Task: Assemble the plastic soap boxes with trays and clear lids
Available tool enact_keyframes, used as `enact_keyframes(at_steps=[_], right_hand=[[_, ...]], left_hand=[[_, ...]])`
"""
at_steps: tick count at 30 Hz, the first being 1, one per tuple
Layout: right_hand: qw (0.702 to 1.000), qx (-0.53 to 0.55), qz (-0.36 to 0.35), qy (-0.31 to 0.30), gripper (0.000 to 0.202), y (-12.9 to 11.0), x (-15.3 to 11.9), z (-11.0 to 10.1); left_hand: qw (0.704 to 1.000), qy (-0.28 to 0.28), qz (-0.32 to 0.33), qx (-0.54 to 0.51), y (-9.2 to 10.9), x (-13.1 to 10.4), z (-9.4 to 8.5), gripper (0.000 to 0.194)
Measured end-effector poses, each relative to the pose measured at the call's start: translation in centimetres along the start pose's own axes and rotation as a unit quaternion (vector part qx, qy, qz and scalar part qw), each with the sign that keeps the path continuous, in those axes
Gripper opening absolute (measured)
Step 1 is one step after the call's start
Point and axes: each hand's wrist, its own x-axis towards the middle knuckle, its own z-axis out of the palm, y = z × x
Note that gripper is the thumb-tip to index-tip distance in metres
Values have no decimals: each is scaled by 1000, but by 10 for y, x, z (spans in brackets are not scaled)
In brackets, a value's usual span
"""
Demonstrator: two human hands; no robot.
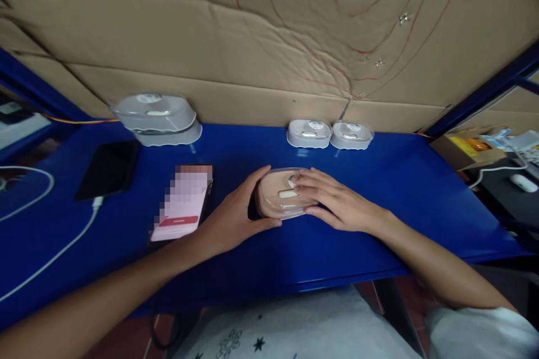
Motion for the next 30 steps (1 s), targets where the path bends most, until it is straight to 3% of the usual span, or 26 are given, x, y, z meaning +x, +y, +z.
enact_keyframes(at_steps=[10,20,24,27,30], right_hand=[[998,-58,-31,-2,51,-5,2,8],[996,-54,-60,40,54,4,1,22],[997,-56,-51,25,51,6,2,28],[998,-46,-34,13,52,2,6,24],[999,-36,6,0,50,0,7,7]], left_hand=[[989,5,12,147,-9,1,5,98],[982,-26,62,176,-8,-1,1,105],[981,-34,81,171,-10,0,0,97],[982,-32,88,165,-12,1,1,97],[984,-21,69,164,-10,1,0,102]])
